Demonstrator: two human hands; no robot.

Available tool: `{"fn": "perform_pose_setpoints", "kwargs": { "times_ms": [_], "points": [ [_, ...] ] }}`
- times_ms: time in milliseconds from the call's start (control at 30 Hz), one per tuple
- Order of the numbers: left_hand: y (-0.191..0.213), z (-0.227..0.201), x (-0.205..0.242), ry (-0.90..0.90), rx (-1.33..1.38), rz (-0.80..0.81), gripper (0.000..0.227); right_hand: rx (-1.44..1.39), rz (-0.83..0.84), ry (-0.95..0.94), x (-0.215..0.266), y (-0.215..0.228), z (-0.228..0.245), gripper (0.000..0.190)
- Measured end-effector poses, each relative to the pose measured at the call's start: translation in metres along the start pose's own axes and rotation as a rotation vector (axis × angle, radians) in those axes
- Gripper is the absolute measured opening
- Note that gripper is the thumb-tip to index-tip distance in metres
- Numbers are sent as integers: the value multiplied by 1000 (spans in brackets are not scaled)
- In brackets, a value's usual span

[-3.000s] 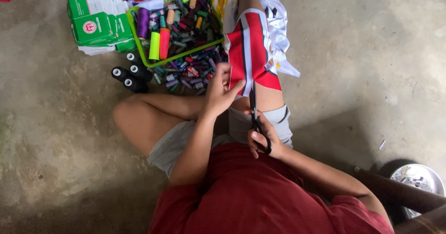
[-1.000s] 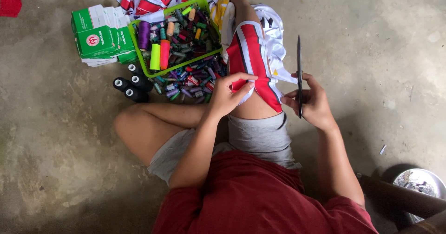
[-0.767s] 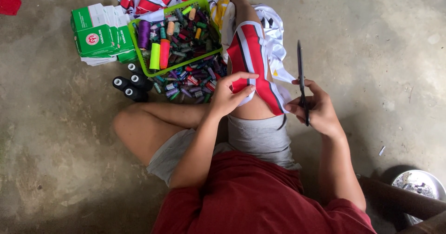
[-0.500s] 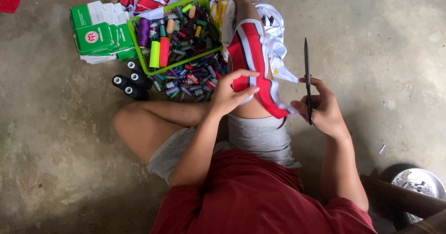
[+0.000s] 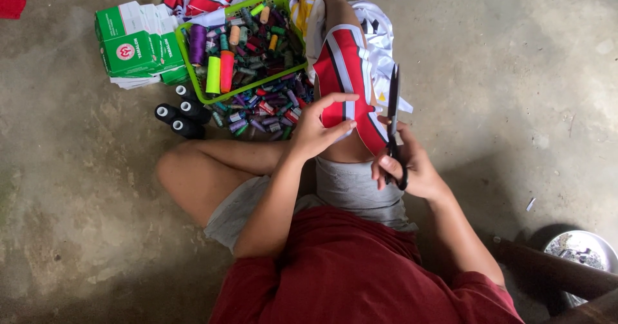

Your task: The person trims excess white fabric from the edges of a red and blue textile piece using shears by hand.

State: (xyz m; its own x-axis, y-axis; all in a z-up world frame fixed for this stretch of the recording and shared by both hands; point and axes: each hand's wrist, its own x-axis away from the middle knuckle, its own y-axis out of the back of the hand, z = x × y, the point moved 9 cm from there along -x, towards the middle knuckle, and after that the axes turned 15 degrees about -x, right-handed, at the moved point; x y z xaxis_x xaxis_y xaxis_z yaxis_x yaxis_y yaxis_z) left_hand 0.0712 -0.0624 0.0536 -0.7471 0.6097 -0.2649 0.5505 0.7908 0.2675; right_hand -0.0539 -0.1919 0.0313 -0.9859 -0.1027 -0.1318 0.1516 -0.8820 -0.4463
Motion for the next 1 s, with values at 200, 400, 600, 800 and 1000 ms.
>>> {"fn": "perform_pose_setpoints", "kwargs": {
  "times_ms": [200,400,600,800,1000],
  "points": [
    [-2,4,1,10,-39,7,39,19,-28,16,-7,-4,-10,71],
    [-7,12,1,18,-65,16,38,-3,-127,52,-7,12,-42,70],
    [-6,15,2,35,-47,19,40,-79,-165,132,-4,22,-51,68],
    [-5,15,-8,50,-53,37,37,-96,-137,157,-21,19,-30,69],
    [-8,11,-12,93,-40,42,38,-102,-120,287,-66,26,52,72]
  ]
}}
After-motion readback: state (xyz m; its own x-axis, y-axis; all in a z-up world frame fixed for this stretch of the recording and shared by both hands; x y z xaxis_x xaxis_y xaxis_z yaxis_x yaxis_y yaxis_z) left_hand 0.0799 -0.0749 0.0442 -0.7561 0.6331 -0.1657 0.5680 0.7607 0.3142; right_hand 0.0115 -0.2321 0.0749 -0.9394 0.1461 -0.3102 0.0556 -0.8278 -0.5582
